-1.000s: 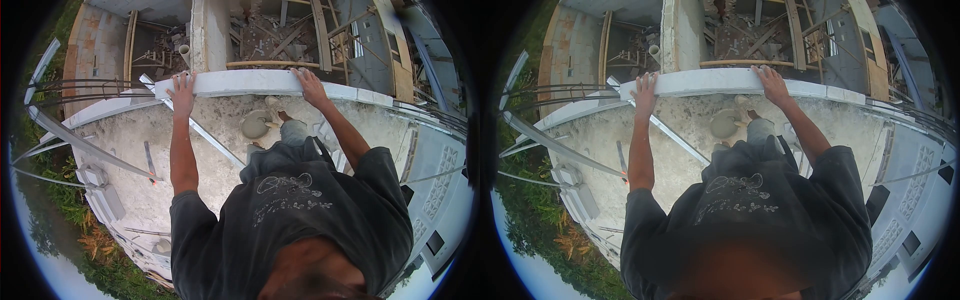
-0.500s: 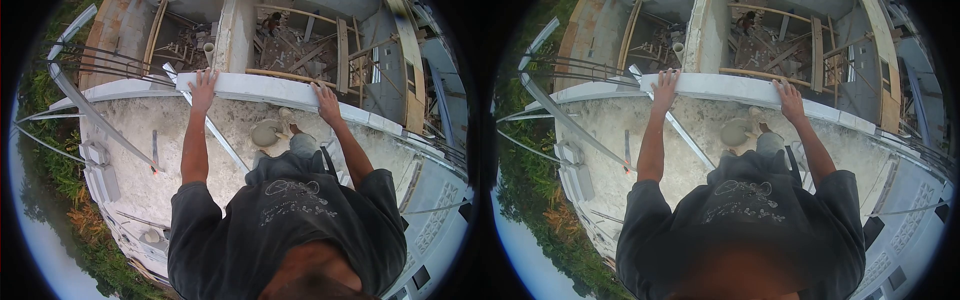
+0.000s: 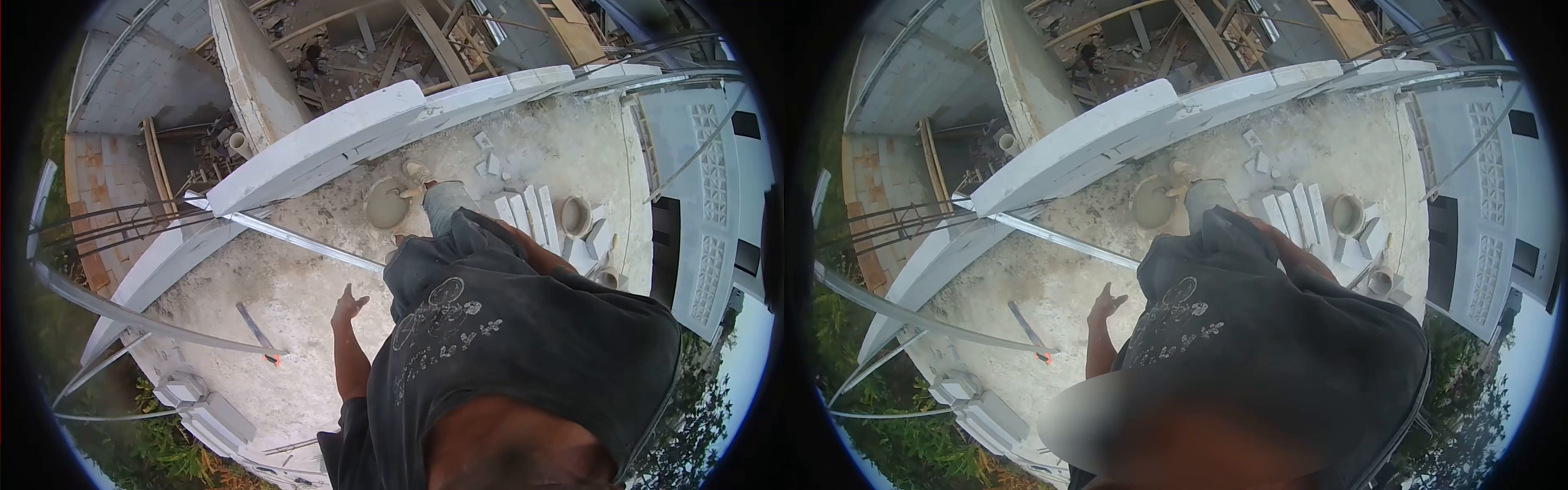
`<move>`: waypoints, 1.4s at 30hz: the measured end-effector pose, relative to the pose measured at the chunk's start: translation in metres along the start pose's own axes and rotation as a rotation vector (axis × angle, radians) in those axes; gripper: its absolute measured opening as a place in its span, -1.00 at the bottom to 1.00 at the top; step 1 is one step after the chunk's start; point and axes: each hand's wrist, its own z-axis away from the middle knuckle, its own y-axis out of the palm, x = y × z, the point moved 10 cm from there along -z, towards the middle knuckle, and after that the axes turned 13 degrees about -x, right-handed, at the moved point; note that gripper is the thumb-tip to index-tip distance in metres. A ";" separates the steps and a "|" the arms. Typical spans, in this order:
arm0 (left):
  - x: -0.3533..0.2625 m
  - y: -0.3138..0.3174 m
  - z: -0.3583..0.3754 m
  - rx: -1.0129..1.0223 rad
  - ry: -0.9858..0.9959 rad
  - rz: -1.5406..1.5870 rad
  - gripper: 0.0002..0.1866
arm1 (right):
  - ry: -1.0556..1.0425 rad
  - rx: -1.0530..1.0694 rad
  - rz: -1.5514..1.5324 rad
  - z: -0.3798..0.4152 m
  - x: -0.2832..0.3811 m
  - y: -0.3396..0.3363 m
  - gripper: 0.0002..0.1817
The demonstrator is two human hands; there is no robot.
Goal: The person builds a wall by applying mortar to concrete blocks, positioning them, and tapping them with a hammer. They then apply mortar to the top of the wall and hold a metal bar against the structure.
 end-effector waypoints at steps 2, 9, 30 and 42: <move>-0.050 0.024 0.060 0.244 -0.079 0.073 -0.04 | -0.081 0.065 0.041 0.006 0.008 0.011 -0.27; -0.152 0.065 0.045 0.259 0.037 0.164 -0.08 | 0.025 -0.157 -0.231 0.027 -0.113 0.088 -0.48; -0.255 0.248 -0.012 0.302 -0.215 -0.543 0.09 | 1.273 -1.244 -1.652 0.195 -0.560 0.172 -0.18; -0.231 0.227 -0.065 -0.073 -0.146 -0.354 0.09 | 1.621 -1.251 -1.151 0.128 -0.739 0.263 -0.26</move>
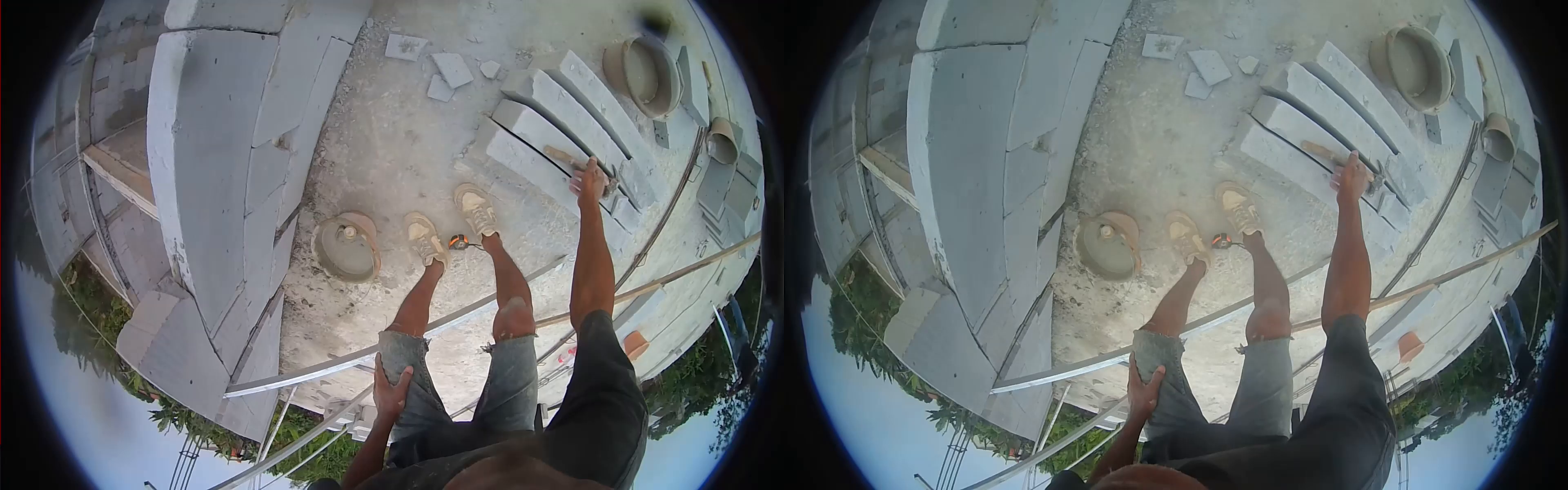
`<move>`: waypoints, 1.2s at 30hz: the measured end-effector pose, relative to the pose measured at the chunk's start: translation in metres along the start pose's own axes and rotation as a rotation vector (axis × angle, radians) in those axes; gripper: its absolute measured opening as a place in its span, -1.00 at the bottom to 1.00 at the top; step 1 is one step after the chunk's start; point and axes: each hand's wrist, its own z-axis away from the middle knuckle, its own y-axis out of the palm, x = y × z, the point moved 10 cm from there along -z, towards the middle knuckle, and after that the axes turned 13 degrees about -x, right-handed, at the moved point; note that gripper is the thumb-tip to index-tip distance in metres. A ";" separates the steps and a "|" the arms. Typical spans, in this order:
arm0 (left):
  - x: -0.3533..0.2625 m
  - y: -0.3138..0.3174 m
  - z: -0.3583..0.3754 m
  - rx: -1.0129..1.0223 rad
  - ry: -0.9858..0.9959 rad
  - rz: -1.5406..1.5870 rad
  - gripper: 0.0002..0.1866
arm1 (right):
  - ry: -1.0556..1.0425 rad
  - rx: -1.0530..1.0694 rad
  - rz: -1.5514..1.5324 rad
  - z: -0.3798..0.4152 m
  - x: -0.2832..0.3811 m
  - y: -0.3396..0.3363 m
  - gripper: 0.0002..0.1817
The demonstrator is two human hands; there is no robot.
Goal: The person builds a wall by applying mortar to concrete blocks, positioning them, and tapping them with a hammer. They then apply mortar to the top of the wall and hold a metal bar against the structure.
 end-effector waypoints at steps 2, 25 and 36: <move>-0.006 -0.004 0.002 -0.022 0.005 -0.019 0.10 | -0.143 0.000 0.178 0.014 0.008 0.000 -0.29; 0.001 -0.068 0.164 0.150 0.351 0.211 -0.14 | -1.157 0.780 0.757 0.437 0.117 -0.185 -0.38; 0.193 -0.364 0.095 -0.995 0.114 0.683 -0.23 | -1.925 1.368 0.345 0.955 0.189 -0.193 -0.47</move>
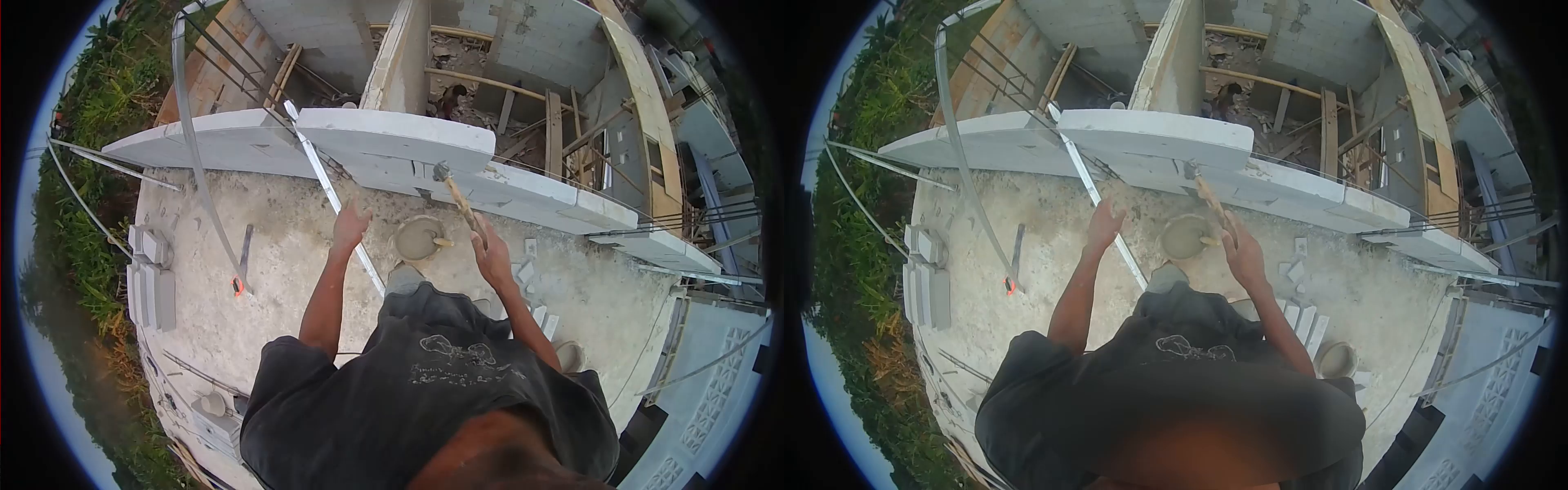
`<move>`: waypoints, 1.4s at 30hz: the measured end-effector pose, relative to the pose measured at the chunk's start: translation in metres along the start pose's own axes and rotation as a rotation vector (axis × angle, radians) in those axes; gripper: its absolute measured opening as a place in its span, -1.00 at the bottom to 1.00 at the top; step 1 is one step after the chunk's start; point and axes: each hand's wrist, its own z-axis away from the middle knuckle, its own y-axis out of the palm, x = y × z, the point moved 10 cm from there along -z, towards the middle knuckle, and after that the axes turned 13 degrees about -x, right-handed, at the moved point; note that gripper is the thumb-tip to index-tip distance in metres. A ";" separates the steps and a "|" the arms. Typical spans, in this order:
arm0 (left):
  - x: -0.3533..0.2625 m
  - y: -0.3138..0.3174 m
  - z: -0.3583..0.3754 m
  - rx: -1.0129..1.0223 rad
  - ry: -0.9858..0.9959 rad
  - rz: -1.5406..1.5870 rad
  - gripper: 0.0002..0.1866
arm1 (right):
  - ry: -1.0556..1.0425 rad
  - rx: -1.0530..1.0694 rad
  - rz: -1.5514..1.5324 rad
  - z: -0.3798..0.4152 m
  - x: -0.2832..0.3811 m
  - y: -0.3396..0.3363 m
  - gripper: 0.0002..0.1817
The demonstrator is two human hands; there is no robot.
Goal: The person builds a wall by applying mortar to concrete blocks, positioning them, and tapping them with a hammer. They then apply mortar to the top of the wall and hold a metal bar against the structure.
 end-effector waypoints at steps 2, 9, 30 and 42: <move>-0.005 -0.036 -0.082 -0.128 0.101 -0.085 -0.22 | -0.186 -0.113 -0.006 -0.048 0.071 0.004 -0.47; 0.031 -0.063 -0.250 -0.059 0.290 -0.453 -0.11 | -0.331 -0.333 -0.158 -0.155 0.198 0.040 -0.48; 0.057 -0.030 -0.278 0.163 0.339 -0.554 -0.06 | -0.026 -0.040 0.085 -0.168 0.078 0.144 -0.47; 0.042 -0.018 -0.289 0.235 0.397 -0.530 -0.05 | 0.144 0.038 0.255 -0.149 0.048 0.099 -0.46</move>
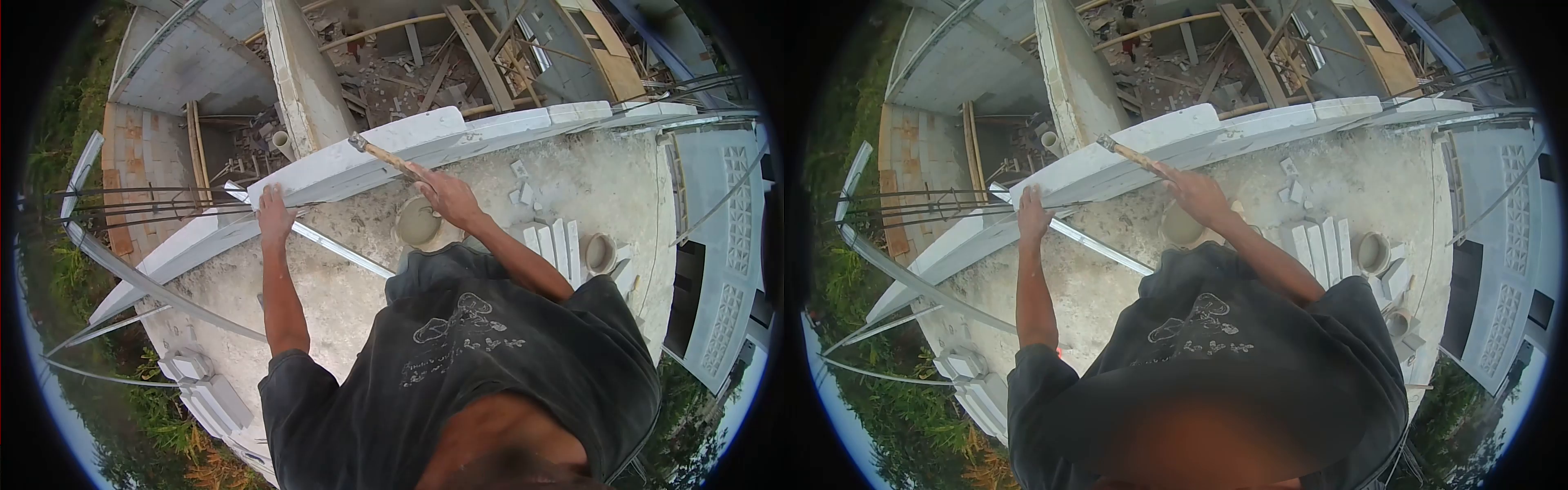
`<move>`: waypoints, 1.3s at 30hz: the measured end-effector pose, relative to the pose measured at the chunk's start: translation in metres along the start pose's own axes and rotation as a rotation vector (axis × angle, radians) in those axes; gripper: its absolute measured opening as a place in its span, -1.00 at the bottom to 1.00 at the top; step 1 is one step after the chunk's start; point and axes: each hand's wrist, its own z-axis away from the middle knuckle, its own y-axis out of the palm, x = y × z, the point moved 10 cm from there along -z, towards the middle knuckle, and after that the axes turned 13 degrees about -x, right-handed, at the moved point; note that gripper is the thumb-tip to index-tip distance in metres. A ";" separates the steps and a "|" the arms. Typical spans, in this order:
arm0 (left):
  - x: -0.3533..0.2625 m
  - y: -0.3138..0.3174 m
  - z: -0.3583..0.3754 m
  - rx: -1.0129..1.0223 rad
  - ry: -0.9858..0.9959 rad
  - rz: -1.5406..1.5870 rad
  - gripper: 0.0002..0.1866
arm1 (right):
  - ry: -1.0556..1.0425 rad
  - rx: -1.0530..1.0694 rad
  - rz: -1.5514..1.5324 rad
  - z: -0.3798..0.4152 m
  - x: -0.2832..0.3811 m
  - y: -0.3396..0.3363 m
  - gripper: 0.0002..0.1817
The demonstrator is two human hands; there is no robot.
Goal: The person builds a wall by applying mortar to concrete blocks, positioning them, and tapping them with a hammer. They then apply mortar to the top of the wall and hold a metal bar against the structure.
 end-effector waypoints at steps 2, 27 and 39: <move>-0.018 -0.008 0.019 0.039 0.021 0.002 -0.04 | -0.004 -0.128 -0.094 0.015 0.020 -0.033 -0.45; 0.040 0.005 0.029 -0.020 -0.089 -0.077 -0.05 | -0.204 -0.183 -0.241 -0.029 0.078 0.056 -0.48; 0.036 0.007 0.029 0.042 -0.071 -0.028 -0.07 | 0.034 0.026 -0.094 -0.020 0.049 0.096 -0.45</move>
